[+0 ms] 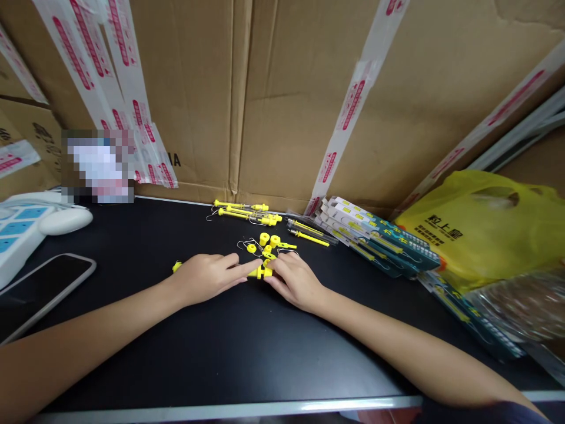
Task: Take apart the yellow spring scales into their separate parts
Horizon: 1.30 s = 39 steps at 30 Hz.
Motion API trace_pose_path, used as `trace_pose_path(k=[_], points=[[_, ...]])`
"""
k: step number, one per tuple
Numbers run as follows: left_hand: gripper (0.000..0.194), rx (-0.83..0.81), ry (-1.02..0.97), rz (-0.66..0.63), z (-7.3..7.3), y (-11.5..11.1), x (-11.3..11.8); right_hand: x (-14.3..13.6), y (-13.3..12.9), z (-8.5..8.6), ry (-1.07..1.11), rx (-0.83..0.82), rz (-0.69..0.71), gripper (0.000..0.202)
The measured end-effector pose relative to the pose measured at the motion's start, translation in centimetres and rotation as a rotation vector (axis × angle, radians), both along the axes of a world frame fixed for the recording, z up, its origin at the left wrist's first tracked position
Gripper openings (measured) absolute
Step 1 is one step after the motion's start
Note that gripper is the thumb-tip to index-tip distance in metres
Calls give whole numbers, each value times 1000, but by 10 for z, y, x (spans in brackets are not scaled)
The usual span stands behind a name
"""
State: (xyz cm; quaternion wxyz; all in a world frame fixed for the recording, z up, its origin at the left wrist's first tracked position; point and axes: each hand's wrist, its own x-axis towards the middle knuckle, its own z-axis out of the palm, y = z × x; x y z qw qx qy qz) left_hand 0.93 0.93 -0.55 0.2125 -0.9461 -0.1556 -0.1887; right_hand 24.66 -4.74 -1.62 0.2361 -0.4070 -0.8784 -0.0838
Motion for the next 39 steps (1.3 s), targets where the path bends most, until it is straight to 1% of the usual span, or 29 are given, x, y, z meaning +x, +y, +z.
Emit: trace_pose_path(k=[4,6,9,12,16,21,23,26,27,29,31,33,35,37,39], points=[[38,6,-5,3,-1,1,0,-1,-1,0,42,20,19,17],[38,1,-6,-2,-1,1,0,-1,-2,1,62,9,17,16],[39,-5,-1,-6,-1,0,1,0,-3,3,82,-30,14,21],[39,-5,-4,-9,-1,0,1,1,-2,2,50,-51,10,23],[40,-15,-3,-9,-2,1,0,-1,0,0,-24,-28,-9,27],[39,-4,-6,-9,-2,1,0,-1,0,1,-20,-34,-8,30],[38,-2,-6,-4,-2,1,1,1,-1,3,13,-41,25,37],[38,-14,-5,6,-2,1,0,3,-5,9,49,-59,150,55],[39,-18,-7,8,-2,1,0,4,-6,10,17,-58,204,60],[39,-18,-7,9,-2,1,0,3,-10,13,-121,-26,290,63],[39,-14,-4,11,-3,2,0,1,-13,13,-268,37,310,59],[39,-10,-1,16,-3,2,0,-2,-14,10,-340,83,278,53],[39,-12,1,22,-3,2,0,-3,-14,7,-343,92,233,47],[38,-20,-2,31,-2,1,0,-2,-11,4,-298,63,175,40],[38,-24,-14,47,-1,1,0,1,-7,3,-199,-2,98,32]])
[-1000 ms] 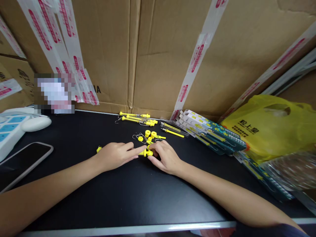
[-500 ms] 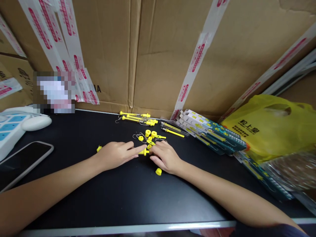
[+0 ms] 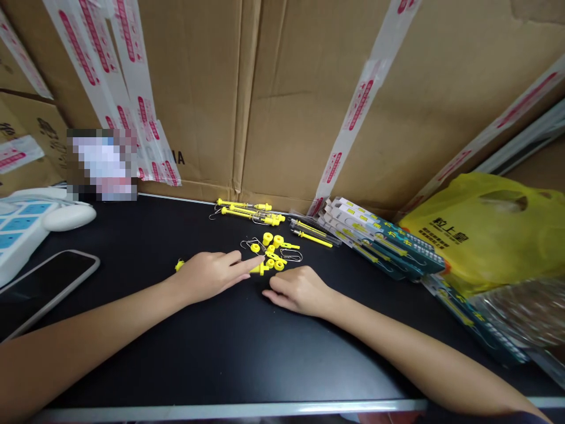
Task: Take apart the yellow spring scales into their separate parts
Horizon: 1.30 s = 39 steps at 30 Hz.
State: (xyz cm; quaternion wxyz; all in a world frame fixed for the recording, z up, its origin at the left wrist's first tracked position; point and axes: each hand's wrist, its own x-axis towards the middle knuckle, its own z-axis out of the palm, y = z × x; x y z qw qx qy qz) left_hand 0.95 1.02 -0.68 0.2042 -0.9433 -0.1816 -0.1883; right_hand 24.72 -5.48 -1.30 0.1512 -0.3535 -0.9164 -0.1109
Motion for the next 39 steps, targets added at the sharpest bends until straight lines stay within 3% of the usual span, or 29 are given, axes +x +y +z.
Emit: trace_pose_path(k=[3,7,14,18,22,25,29,34,39], points=[[37,3,-41,37,2,-1,0,4,8,4,188,-114,-173,24],[36,-4,-118,58,4,-2,0,4,21,13,265,-196,-330,31],[27,-96,-382,-5,0,-3,-1,-16,46,22,12,-120,-313,25],[20,-78,-363,-34,1,-3,0,-27,56,20,-142,-111,-264,17],[18,-77,-303,-14,2,-3,1,-30,58,16,-203,-114,-247,22],[18,-81,-284,-4,3,-3,1,-26,55,19,-149,-86,-232,20],[18,-86,-267,-8,3,-3,1,-16,40,23,118,-81,-250,8],[17,-113,-199,-43,0,-3,1,-11,7,13,426,-245,-166,32],[16,-137,-145,-100,-1,-4,1,-21,-6,3,518,-356,-140,30]])
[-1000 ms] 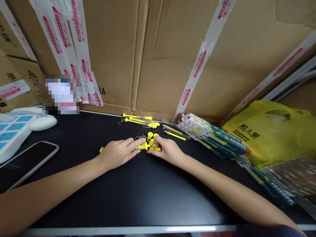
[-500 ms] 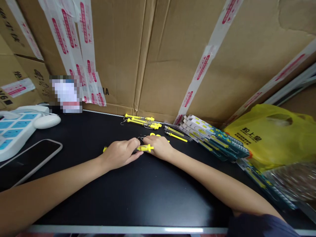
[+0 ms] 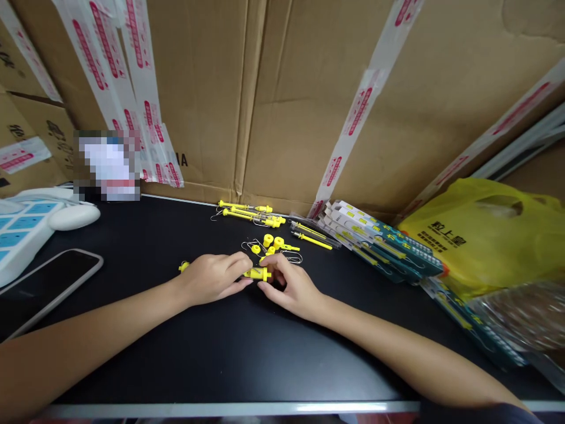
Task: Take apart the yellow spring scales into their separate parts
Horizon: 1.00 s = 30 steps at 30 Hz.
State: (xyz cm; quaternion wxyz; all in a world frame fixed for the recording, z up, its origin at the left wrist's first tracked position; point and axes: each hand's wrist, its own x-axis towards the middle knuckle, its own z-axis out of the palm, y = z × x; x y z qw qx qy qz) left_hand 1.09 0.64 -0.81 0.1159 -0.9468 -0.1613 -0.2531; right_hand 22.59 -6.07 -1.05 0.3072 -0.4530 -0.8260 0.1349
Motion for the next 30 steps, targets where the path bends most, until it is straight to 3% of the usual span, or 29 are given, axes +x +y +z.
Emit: trace_pose_path(k=[8,16,22,26,30], points=[[19,8,44,0,1,-1,0,-2,5,-8,40,-23,20,21],[21,55,8,42,3,-4,2,0,8,-14,249,-134,37,29],[22,-30,-29,115,5,-8,7,-5,11,-7,443,-268,5,18],[23,-82,-60,163,2,-8,9,-13,10,-5,495,-327,1,27],[25,-110,-43,193,2,-10,10,-17,6,-6,469,-283,-5,25]])
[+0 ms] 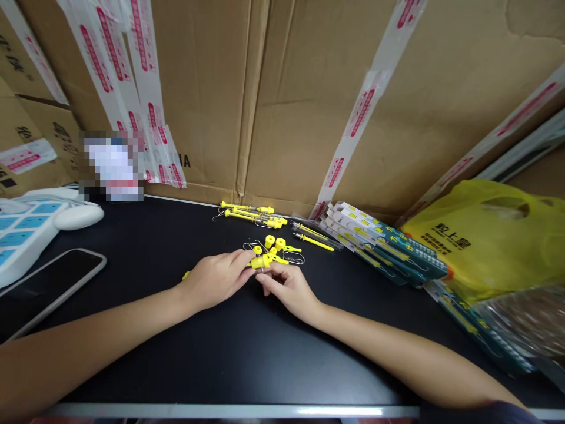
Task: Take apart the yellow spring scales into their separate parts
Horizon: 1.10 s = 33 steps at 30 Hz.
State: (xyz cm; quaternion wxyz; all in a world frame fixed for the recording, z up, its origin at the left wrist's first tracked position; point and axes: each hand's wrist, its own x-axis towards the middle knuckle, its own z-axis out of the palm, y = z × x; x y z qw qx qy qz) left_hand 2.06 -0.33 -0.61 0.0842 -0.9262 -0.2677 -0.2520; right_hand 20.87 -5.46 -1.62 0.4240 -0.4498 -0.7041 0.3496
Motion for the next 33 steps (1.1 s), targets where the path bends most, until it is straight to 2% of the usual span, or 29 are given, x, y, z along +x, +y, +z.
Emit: trace_pose_path(k=[3,9,14,19,23,27,31,33], points=[[27,16,40,16,1,-1,0,1,-2,0,-123,144,-24,23],[25,8,86,37,-1,-1,-1,8,0,-4,-437,561,-21,20],[24,16,99,31,-3,-1,-2,9,1,-4,-618,702,-17,21],[25,-6,103,21,-3,0,-2,9,2,-2,-709,729,-39,24],[25,-76,95,9,2,1,-2,12,2,-2,-692,723,-15,19],[23,-151,30,12,10,0,-4,14,-1,1,-566,599,10,14],[21,-173,0,-29,14,-3,-6,12,-4,2,-369,442,-83,8],[21,-147,12,-73,13,-4,-5,11,-3,0,-314,396,-89,12]])
